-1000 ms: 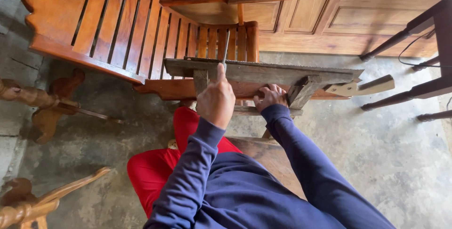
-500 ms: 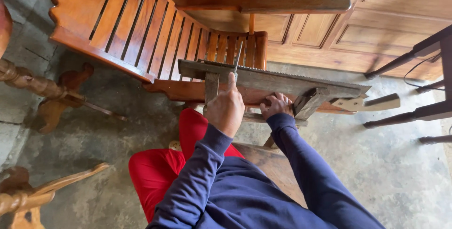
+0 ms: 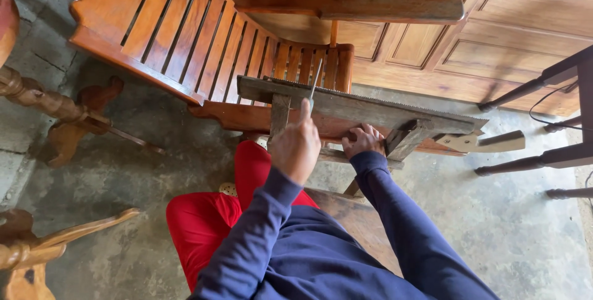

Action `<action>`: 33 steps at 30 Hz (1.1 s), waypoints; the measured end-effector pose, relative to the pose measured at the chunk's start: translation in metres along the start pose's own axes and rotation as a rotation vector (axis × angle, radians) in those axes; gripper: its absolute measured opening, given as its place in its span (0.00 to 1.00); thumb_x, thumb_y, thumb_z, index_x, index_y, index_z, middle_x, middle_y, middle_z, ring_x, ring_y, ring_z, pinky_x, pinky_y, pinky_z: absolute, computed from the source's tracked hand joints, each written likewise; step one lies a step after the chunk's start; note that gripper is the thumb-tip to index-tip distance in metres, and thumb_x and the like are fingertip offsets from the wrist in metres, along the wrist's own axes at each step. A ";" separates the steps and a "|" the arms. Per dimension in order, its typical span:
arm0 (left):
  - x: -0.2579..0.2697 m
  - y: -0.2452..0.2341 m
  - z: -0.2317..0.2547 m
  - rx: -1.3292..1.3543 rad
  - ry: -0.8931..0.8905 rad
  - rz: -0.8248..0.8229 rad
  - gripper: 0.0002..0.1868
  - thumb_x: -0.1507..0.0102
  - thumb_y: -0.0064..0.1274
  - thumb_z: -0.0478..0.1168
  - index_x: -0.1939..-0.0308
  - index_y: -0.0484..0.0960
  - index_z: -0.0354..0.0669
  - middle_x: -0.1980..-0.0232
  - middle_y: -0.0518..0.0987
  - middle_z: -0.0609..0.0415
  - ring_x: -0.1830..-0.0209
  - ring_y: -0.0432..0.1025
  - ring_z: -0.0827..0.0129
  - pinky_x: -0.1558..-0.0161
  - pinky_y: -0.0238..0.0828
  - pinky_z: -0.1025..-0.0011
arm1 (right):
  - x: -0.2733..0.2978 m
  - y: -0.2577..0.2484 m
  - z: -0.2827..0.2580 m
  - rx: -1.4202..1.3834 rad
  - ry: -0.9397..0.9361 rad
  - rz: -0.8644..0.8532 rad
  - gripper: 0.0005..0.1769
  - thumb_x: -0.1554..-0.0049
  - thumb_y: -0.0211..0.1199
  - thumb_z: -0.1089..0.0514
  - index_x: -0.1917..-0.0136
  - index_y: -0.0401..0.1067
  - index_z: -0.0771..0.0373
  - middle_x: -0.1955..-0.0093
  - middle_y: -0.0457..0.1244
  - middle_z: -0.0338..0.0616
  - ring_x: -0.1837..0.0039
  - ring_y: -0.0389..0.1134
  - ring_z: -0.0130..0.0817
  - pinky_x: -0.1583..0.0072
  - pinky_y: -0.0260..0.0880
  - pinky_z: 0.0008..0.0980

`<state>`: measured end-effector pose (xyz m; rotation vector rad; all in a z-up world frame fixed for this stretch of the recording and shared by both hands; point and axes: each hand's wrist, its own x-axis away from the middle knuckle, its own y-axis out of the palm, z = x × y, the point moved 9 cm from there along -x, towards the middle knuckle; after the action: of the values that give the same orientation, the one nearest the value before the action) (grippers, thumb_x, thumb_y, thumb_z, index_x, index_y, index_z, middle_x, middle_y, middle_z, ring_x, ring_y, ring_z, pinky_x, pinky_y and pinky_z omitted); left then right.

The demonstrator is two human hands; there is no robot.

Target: Using a hand saw to cut through a piece of wood on a frame.

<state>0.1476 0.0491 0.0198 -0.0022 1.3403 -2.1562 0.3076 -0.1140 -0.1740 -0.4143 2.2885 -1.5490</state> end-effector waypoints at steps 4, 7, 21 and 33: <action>-0.015 0.009 -0.003 -0.001 0.027 0.054 0.28 0.34 0.50 0.39 0.31 0.70 0.32 0.75 0.82 0.44 0.80 0.77 0.59 0.76 0.74 0.60 | -0.002 -0.003 0.001 0.008 0.000 -0.006 0.24 0.48 0.65 0.41 0.44 0.79 0.56 0.32 0.63 0.48 0.27 0.59 0.49 0.26 0.53 0.47; 0.008 -0.013 0.002 0.105 0.049 0.057 0.28 0.32 0.49 0.38 0.29 0.68 0.31 0.74 0.82 0.44 0.80 0.77 0.59 0.78 0.74 0.60 | -0.001 0.005 0.002 0.003 -0.004 -0.013 0.24 0.49 0.65 0.41 0.44 0.79 0.56 0.32 0.63 0.49 0.27 0.59 0.50 0.27 0.53 0.48; -0.027 0.035 -0.009 0.000 0.035 0.070 0.29 0.33 0.48 0.37 0.27 0.67 0.34 0.76 0.80 0.49 0.81 0.76 0.64 0.77 0.74 0.63 | 0.000 0.003 0.002 -0.001 -0.003 -0.004 0.25 0.49 0.65 0.41 0.44 0.80 0.55 0.29 0.62 0.50 0.26 0.58 0.50 0.27 0.52 0.48; 0.074 -0.082 0.004 0.169 -0.079 0.049 0.25 0.33 0.49 0.36 0.30 0.73 0.41 0.69 0.82 0.45 0.73 0.78 0.57 0.71 0.74 0.60 | 0.000 0.001 0.006 -0.026 0.012 0.004 0.25 0.49 0.63 0.41 0.44 0.80 0.55 0.31 0.63 0.48 0.27 0.59 0.48 0.26 0.53 0.47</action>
<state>0.0480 0.0363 0.0670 0.0124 1.1004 -2.1980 0.3100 -0.1187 -0.1775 -0.4081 2.3197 -1.5248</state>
